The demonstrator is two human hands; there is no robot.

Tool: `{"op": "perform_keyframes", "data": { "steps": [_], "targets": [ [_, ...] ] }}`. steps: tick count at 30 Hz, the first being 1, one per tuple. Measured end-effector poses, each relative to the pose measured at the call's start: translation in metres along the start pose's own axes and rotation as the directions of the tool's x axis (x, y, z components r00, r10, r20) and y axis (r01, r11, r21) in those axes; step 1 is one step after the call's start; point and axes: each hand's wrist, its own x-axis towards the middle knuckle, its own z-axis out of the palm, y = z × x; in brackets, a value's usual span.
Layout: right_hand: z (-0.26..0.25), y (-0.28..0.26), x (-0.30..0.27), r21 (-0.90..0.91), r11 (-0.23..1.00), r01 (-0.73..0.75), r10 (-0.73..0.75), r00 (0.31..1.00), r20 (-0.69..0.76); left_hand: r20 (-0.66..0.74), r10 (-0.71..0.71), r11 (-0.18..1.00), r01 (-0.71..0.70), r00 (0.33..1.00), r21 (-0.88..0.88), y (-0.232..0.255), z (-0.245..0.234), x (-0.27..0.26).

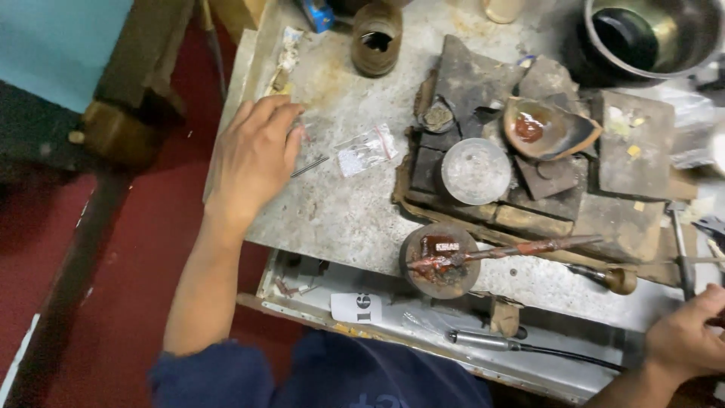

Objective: Shaping a metal piece with a hammer and punch, followed by sorting through small bags of jewelry components at a workbench.

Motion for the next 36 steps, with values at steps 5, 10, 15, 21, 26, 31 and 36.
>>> {"op": "perform_keyframes", "data": {
  "steps": [5,10,15,21,26,31,36],
  "targets": [
    [-0.031,-0.07,0.049,0.166,0.985,0.045,-0.054,0.997,0.048,-0.012,0.105,0.981,-0.106,0.994,-0.16,0.032,0.004,0.012],
    [-0.04,-0.111,0.071,0.269,0.962,0.041,-0.038,0.999,-0.015,0.098,0.122,0.98,-0.104,0.988,-0.17,0.042,0.02,0.022],
    [-0.05,-0.157,0.11,0.559,0.793,0.242,-0.292,0.956,0.0,0.414,0.06,0.987,0.007,0.908,-0.158,0.056,0.027,0.044],
    [-0.053,-0.261,0.144,0.633,0.696,0.34,-0.615,0.737,0.28,0.336,0.038,0.892,0.119,0.941,-0.436,0.057,0.019,0.036],
    [-0.033,-0.31,0.163,0.575,0.673,0.466,-0.706,0.635,0.313,0.113,0.03,0.74,0.054,0.993,-0.671,0.062,0.004,0.008],
    [-0.026,-0.323,0.159,0.575,0.695,0.432,-0.709,0.546,0.447,0.016,0.007,0.676,0.007,1.0,-0.737,0.067,0.003,-0.012],
    [-0.024,-0.335,0.162,0.581,0.687,0.437,-0.72,0.518,0.462,0.021,0.031,0.662,-0.005,0.999,-0.749,0.074,0.002,-0.018]
  ]
}}
